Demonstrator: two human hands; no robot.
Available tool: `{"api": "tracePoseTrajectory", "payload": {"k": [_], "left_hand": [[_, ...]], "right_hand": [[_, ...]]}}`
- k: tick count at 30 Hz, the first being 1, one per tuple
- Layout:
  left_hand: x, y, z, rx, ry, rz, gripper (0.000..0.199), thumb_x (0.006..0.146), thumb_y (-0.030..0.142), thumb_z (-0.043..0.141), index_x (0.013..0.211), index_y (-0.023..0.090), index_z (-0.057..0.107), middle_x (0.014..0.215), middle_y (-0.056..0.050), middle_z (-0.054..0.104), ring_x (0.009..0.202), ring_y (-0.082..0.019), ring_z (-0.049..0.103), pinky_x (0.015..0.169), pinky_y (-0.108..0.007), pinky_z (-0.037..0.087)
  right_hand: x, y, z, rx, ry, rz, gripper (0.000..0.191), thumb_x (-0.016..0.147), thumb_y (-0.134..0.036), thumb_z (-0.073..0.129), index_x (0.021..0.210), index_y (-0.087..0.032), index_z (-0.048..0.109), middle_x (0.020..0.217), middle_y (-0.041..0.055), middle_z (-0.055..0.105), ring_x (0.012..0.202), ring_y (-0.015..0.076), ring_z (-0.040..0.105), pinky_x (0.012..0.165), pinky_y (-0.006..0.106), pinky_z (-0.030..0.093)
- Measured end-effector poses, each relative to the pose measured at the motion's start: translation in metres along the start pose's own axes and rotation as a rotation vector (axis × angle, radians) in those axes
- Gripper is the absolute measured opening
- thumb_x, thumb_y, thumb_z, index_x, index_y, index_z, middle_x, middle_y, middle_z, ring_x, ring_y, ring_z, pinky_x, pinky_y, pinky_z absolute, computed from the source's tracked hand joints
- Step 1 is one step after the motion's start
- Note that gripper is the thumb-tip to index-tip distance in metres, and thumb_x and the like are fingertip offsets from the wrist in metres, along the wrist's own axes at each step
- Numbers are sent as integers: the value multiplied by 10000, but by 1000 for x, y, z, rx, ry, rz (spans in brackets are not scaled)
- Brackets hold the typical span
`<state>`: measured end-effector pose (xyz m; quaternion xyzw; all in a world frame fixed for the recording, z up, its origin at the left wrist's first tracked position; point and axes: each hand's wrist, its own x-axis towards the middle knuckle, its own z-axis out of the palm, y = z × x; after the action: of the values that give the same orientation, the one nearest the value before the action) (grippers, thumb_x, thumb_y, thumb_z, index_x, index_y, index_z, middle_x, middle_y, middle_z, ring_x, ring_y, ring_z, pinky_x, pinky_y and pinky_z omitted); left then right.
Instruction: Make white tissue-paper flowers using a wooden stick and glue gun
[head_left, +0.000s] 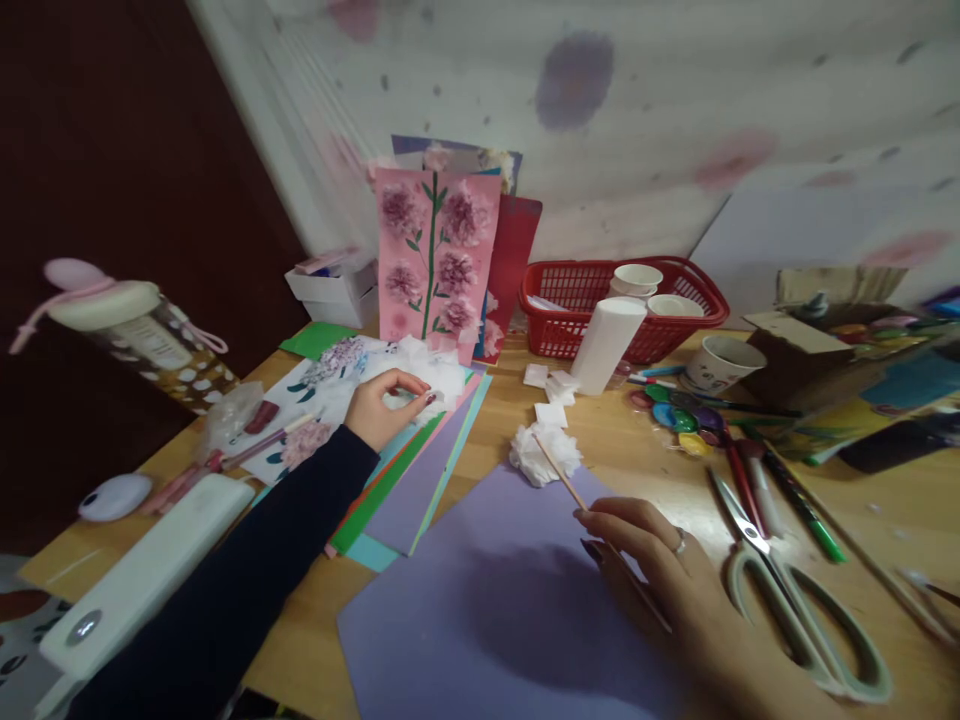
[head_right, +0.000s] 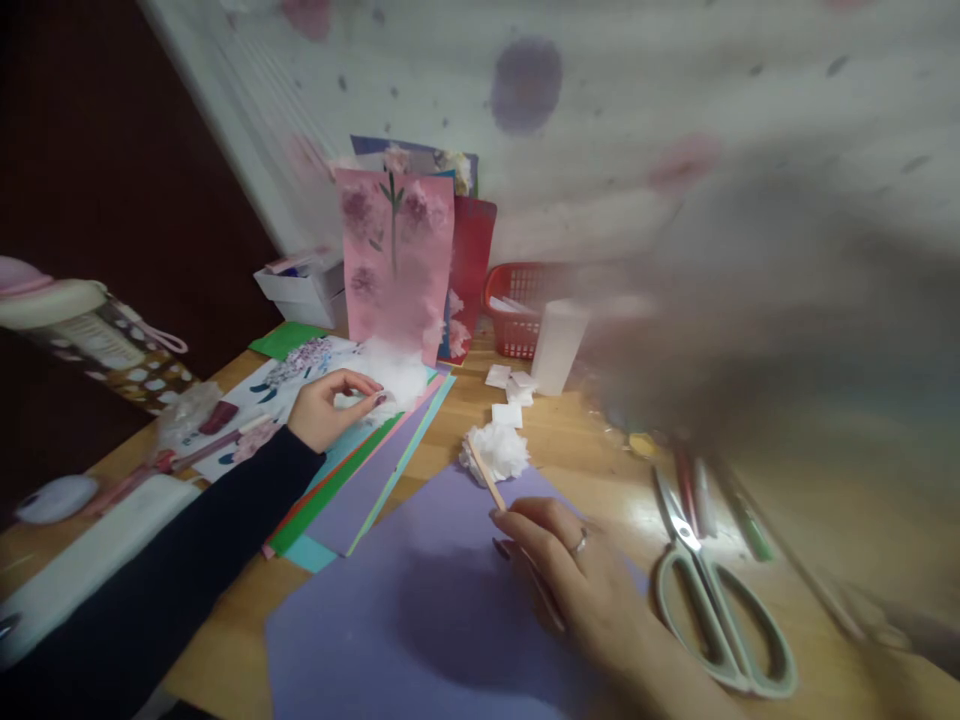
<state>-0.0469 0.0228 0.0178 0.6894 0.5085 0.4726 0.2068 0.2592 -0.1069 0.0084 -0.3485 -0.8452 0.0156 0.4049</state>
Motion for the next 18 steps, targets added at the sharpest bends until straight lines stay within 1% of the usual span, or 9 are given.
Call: {"api": "tracePoseTrajectory", "payload": {"k": [2, 4, 6, 8, 10, 12, 16, 18], "left_hand": [[-5, 11, 2, -276, -118, -148, 280, 644, 312, 765, 763, 161, 562, 763, -25, 668, 727, -155, 631, 741, -310, 486], [-13, 23, 9, -518, -300, -292, 417, 585, 282, 816, 881, 159, 549, 741, 1, 660, 670, -130, 626, 684, -277, 491], [-23, 34, 18, -675, -463, -376, 510, 575, 230, 831, 988, 158, 541, 742, 17, 655, 639, -104, 616, 654, -245, 483], [-33, 43, 27, -770, -542, -418, 521, 599, 200, 824, 1033, 155, 540, 744, 23, 650, 636, -86, 610, 647, -222, 476], [-41, 48, 35, -829, -560, -449, 503, 621, 184, 813, 1045, 151, 543, 748, 22, 651, 651, -78, 611, 655, -210, 473], [-46, 51, 39, -851, -552, -474, 490, 626, 171, 809, 1038, 145, 546, 746, 19, 660, 659, -75, 614, 672, -209, 475], [-51, 57, 41, -792, -485, -489, 461, 616, 165, 807, 999, 143, 552, 731, 15, 673, 674, -88, 623, 716, -232, 483], [-52, 58, 42, -746, -473, -493, 460, 615, 175, 803, 1002, 143, 556, 742, 7, 682, 693, -106, 636, 734, -252, 487]], "right_hand": [[-1, -3, 2, 151, 39, 133, 275, 901, -90, 476, 1127, -239, 525, 912, 49, 625, 754, 132, 644, 640, 226, 539], [-1, -7, 5, 330, 75, 340, 209, 932, -158, 465, 1102, -254, 542, 895, 38, 619, 720, 122, 633, 603, 212, 534], [0, -10, 6, 489, 83, 532, 161, 952, -240, 464, 1069, -254, 574, 854, 28, 619, 668, 111, 611, 556, 196, 517], [2, -12, 6, 614, 65, 664, 166, 952, -317, 477, 996, -236, 614, 788, 20, 616, 619, 102, 580, 533, 192, 496], [4, -13, 7, 709, 54, 742, 214, 941, -373, 495, 920, -215, 637, 728, 14, 602, 589, 96, 554, 527, 194, 479], [6, -13, 8, 780, 58, 799, 241, 926, -403, 515, 899, -202, 646, 706, 13, 590, 589, 98, 545, 525, 200, 469], [5, -10, 11, 914, 49, 853, 258, 906, -424, 544, 905, -194, 660, 691, 12, 564, 584, 105, 530, 508, 213, 461], [2, -9, 13, 974, 50, 864, 262, 898, -431, 556, 907, -194, 666, 697, 15, 563, 585, 108, 527, 501, 220, 459]]}}
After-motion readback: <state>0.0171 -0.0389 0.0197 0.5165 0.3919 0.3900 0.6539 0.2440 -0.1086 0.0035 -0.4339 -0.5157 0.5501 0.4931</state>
